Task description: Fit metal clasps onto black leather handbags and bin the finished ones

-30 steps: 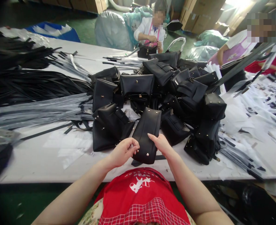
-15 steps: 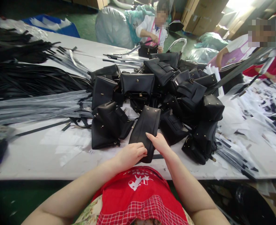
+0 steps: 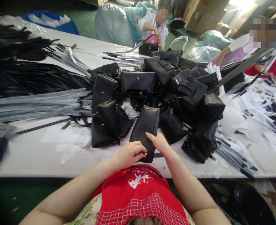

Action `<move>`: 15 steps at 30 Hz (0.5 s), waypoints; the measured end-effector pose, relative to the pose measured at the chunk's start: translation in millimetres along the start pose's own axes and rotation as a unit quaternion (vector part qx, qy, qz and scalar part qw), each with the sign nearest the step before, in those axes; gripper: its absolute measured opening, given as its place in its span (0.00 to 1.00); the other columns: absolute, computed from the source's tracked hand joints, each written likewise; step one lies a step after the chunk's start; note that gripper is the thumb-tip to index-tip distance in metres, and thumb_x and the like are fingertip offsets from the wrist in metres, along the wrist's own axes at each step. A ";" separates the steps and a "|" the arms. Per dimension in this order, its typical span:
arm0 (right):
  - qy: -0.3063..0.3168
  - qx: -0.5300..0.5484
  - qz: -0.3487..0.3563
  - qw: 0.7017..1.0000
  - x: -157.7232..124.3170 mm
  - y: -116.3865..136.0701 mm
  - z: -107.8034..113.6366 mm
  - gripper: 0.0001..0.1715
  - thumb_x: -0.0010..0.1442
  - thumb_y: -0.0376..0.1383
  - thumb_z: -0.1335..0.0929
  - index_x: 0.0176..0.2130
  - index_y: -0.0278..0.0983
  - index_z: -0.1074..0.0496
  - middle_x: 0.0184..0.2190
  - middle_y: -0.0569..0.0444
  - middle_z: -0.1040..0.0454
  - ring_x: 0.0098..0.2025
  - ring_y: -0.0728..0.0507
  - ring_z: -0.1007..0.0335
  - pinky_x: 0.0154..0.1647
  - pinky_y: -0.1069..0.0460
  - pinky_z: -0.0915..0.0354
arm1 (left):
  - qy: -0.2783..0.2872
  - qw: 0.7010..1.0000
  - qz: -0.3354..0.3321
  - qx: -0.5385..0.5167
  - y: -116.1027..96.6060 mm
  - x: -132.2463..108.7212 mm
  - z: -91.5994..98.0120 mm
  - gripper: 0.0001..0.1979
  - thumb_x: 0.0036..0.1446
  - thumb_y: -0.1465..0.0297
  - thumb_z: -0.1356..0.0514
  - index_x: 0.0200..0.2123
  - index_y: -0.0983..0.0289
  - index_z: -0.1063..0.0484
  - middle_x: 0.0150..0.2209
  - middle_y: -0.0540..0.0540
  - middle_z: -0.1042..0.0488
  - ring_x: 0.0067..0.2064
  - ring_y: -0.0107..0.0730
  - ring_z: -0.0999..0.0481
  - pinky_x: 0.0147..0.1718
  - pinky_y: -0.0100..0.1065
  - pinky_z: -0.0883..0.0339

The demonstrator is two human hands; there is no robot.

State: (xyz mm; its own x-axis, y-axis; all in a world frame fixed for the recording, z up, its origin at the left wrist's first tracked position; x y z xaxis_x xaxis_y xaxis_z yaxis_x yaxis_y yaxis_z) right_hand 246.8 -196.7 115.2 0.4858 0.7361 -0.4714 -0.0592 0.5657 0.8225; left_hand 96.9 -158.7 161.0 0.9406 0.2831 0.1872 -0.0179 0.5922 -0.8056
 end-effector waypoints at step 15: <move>0.019 0.020 0.022 0.999 -0.5 1.3 -5.6 0.22 0.52 0.48 0.29 0.37 0.32 0.23 0.34 0.47 0.20 0.38 0.37 0.24 0.40 0.45 0.27 | 0.054 0.982 -0.028 0.178 -15.5 3.5 -12.8 0.07 0.62 0.73 0.48 0.34 0.65 0.30 0.34 0.54 0.30 0.37 0.34 0.28 0.37 0.34 0.33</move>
State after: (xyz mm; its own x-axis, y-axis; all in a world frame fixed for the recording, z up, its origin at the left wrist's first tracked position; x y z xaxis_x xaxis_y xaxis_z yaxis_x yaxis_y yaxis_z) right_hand 241.6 -194.3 114.7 0.4496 0.7745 -0.4450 -0.0440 0.5167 0.8550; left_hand 104.8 -176.6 166.9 0.9738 0.1722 0.1482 -0.0652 0.8366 -0.5439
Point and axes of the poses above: each hand's wrist, its own x-axis towards the middle knuckle, its own z-axis out of the back of the hand, y = z × x, the point moved 7 cm from there along x, towards the middle knuckle
